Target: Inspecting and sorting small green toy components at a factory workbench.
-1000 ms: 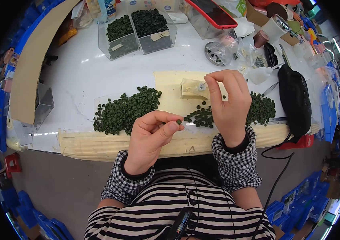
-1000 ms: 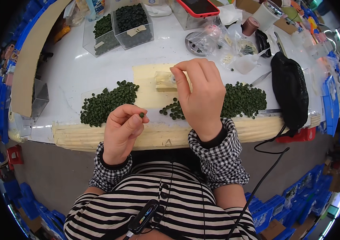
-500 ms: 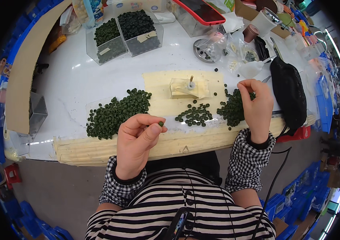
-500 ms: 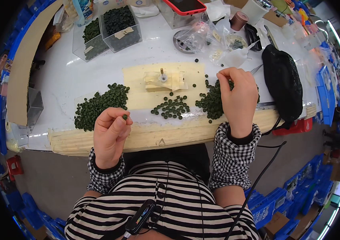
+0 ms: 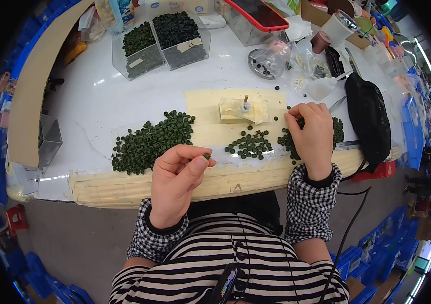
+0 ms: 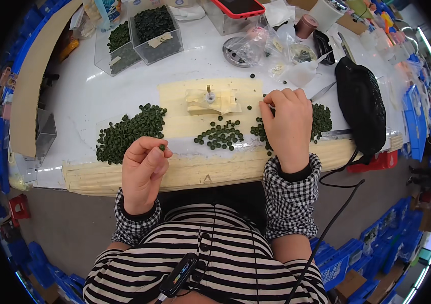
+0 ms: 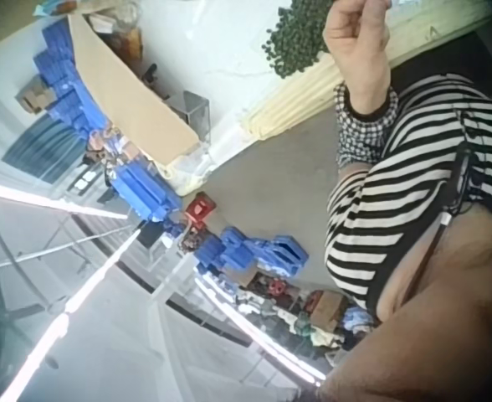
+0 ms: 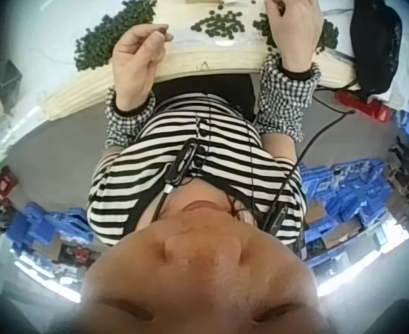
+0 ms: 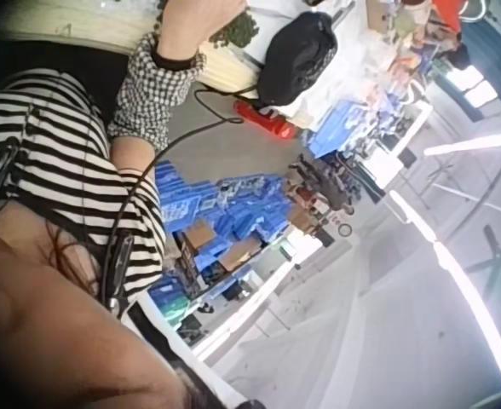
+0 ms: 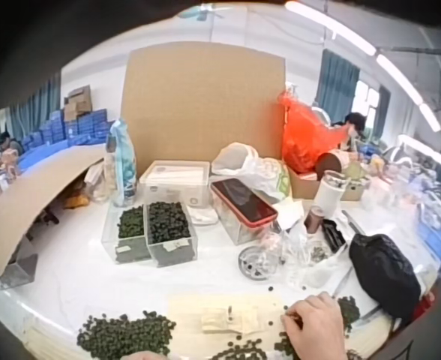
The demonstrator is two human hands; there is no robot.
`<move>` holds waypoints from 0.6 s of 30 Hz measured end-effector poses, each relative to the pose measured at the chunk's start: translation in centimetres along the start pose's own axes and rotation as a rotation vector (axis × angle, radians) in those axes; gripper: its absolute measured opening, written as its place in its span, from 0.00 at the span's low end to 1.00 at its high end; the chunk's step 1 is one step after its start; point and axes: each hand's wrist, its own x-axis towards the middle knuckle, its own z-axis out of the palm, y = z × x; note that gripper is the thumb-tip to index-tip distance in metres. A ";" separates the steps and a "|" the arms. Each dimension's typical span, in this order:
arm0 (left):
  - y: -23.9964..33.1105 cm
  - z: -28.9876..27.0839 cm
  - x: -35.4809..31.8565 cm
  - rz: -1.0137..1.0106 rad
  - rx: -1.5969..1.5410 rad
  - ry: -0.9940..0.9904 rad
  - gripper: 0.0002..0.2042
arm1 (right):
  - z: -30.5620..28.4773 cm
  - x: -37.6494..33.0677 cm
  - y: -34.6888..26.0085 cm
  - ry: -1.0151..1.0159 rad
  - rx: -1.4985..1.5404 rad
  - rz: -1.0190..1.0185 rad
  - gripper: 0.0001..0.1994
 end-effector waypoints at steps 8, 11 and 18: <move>-0.1 0.1 0.2 -0.007 -0.005 -0.010 0.08 | -1.3 -0.3 -0.7 0.053 0.313 0.148 0.05; -0.5 0.3 0.2 -0.014 -0.013 -0.023 0.08 | -1.6 -1.1 -2.5 0.047 0.701 0.254 0.03; -0.7 2.0 0.3 -0.038 -0.012 -0.081 0.07 | -1.2 -2.7 -6.5 -0.083 1.065 0.211 0.09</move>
